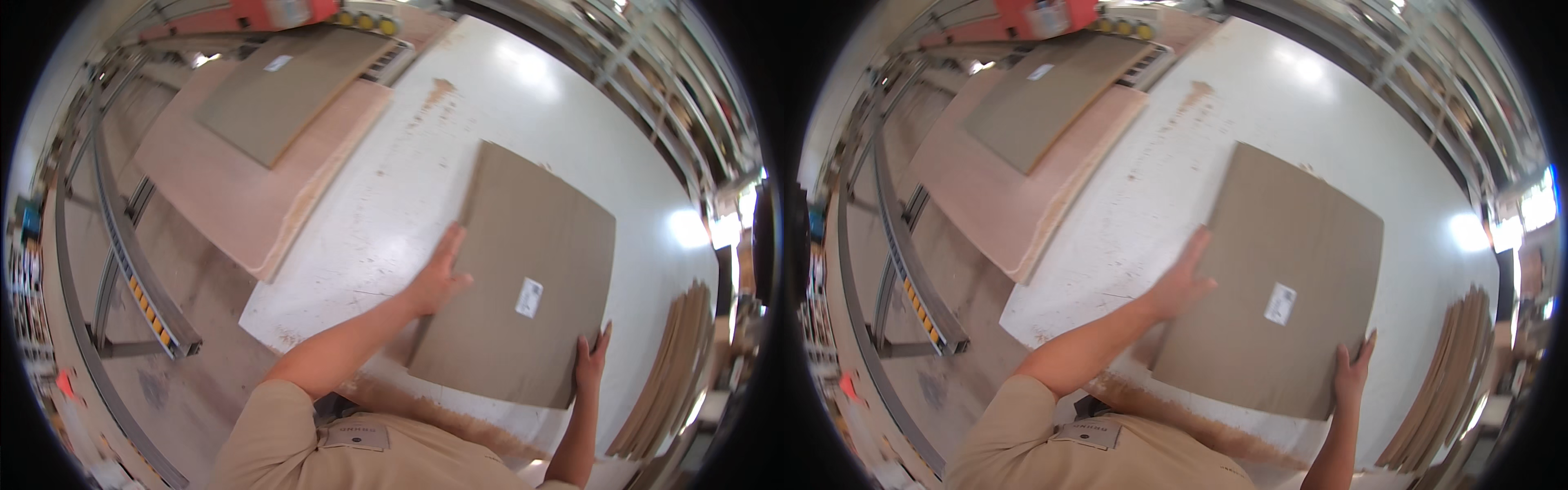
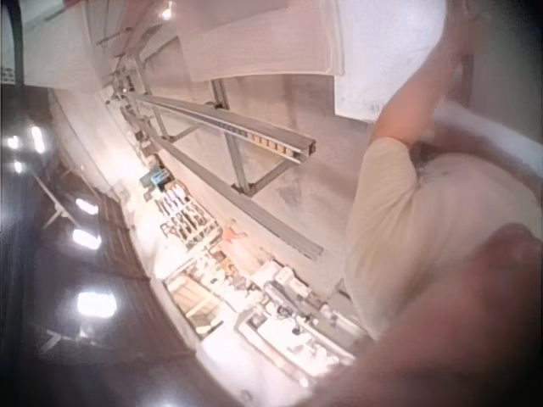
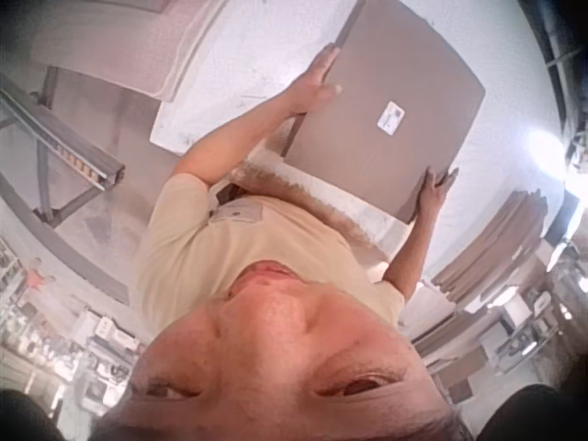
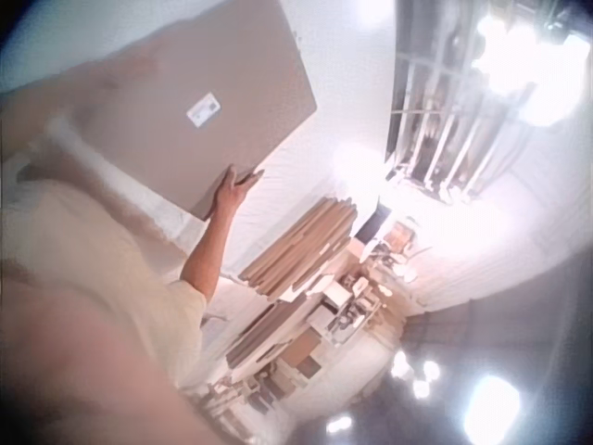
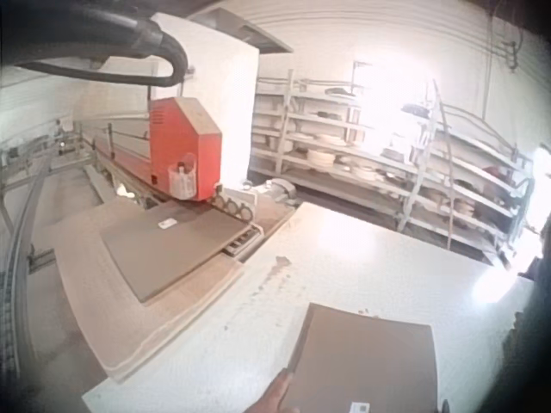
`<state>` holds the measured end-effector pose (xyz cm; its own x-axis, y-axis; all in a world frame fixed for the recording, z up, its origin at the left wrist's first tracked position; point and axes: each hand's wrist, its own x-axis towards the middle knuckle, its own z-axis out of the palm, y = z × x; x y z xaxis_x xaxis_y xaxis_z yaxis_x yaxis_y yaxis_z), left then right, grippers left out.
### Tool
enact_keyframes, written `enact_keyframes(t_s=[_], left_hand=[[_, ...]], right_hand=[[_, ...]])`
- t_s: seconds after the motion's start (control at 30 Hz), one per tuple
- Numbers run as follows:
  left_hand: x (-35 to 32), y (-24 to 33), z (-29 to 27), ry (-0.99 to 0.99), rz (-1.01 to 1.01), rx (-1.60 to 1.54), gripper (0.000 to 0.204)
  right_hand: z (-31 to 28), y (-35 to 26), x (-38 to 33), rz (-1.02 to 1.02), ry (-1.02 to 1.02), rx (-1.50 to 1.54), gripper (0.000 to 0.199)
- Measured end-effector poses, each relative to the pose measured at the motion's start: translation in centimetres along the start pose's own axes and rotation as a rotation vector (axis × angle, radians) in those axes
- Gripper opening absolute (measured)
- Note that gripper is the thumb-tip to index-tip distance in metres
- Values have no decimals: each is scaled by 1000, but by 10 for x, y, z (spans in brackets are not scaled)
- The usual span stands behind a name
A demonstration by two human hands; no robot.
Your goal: The person repeatedly picks up flat rectangular panels from a workbench and stacks them on the floor. The person handles the panels by hand, aligning them and placing them in a growing pile. The process is repeated multiple times throughout the clip.
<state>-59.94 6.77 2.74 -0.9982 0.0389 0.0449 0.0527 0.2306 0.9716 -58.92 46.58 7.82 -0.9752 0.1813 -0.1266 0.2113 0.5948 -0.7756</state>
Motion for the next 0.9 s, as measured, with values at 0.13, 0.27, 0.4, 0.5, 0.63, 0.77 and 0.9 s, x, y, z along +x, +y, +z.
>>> enact_keyframes(t_s=[0.13,0.27,0.4,0.5,0.63,0.77,0.9], left_hand=[[10,18,-65,69,94,379,74],[27,1,-221,640,3,995,64],[21,-51,-312,641,-238,1182,57],[13,-69,-304,582,25,1134,59],[-3,-32,-253,377,122,1058,57],[-18,5,-209,224,19,368,44],[-34,-16,-211,729,167,395,49]], right_hand=[[9,-28,7,-11,171,-387,76],[47,-87,12,-207,169,-209,71],[143,-156,8,-558,-246,-1,67],[242,-222,12,-566,-478,212,72],[355,-290,34,59,-565,610,79],[394,-275,42,35,-595,671,65],[361,-249,63,450,-815,1119,61]])
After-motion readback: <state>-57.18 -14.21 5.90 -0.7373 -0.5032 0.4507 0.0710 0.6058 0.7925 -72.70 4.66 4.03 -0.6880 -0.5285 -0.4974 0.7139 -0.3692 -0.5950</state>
